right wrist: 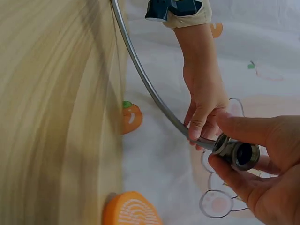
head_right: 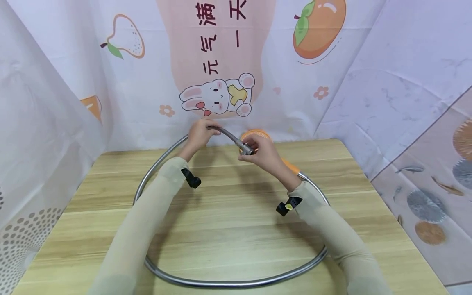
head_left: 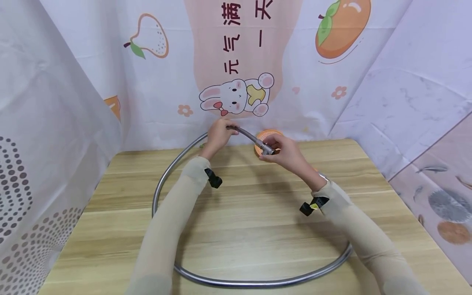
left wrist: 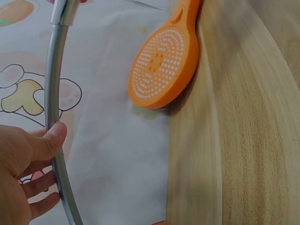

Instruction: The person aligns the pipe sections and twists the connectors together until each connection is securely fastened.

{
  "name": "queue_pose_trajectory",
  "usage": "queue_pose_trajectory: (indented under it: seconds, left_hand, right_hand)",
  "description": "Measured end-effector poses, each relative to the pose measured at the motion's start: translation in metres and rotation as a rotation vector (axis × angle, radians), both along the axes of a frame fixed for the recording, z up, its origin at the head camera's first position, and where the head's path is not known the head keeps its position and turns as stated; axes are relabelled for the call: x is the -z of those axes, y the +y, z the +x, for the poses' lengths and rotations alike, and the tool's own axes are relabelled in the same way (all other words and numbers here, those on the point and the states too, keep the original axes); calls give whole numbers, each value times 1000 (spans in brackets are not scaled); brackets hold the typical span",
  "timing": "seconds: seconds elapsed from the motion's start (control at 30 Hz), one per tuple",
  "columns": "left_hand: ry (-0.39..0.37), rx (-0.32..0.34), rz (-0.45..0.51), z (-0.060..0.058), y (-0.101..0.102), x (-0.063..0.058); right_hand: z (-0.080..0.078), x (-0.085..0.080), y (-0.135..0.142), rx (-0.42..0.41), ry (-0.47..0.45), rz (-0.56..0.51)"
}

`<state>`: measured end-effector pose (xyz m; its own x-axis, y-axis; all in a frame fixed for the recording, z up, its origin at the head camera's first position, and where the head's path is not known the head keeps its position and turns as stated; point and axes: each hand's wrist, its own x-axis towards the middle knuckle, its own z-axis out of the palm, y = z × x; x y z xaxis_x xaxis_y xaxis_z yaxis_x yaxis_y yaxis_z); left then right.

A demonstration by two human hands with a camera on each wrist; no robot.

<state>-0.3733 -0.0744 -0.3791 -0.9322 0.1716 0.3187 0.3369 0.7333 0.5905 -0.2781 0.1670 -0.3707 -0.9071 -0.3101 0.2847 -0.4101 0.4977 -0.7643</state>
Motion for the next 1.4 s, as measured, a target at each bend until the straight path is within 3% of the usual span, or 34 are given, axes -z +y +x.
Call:
queue_pose_trajectory:
  seconds: [0.3,0.5,0.7,1.1,1.4]
  left_hand:
    - [-14,20,-52,-6,2,8]
    - [-18,47,-124,-10,3,16]
    - [-23,81,-171,-16,1,26]
    - [-76,178,-192,-27,-4,36]
    - [-66,131,-240,-27,3,44]
  right_hand:
    - [-14,14,8,59,-363,-174]
    - [-20,23,10,54,-499,-226]
    - [-24,35,11,39,-553,-265]
    - [-25,49,10,67,-572,-283]
    - [-30,59,12,68,-562,-199]
